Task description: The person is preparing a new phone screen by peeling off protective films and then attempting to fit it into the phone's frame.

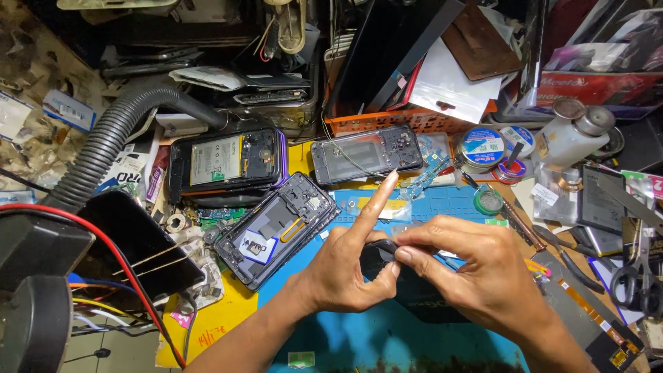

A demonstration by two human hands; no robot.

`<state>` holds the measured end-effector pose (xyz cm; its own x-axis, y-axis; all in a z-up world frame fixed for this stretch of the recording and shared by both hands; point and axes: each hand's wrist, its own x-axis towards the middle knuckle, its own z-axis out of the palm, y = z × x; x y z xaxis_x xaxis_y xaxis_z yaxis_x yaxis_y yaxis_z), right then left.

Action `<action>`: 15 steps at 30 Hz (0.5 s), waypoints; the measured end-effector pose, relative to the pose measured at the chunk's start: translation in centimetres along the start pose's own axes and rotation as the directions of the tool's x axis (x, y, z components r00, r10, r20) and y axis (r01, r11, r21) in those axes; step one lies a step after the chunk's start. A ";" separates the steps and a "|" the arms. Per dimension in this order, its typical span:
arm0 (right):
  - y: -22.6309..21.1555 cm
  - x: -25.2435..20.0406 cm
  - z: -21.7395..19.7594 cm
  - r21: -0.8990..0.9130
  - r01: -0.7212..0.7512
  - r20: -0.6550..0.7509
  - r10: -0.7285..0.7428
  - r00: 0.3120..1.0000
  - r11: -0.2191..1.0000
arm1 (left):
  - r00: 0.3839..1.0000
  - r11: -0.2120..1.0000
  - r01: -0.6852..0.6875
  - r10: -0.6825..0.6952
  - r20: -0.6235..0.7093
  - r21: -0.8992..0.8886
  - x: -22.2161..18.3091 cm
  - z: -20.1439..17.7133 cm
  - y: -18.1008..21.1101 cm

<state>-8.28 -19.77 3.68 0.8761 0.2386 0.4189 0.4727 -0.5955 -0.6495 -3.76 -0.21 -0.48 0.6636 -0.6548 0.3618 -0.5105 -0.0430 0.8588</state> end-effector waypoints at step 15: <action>1.0 -0.5 0.5 0.099 -0.176 -0.041 0.180 0.983 0.979 | 0.996 0.996 0.088 -0.088 0.004 0.015 0.2 0.4 0.3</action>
<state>-8.20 -20.12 2.45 0.9425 0.0960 0.3202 0.3185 -0.5492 -0.7726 -3.95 -0.63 -0.30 0.7039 -0.6513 0.2834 -0.4583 -0.1117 0.8817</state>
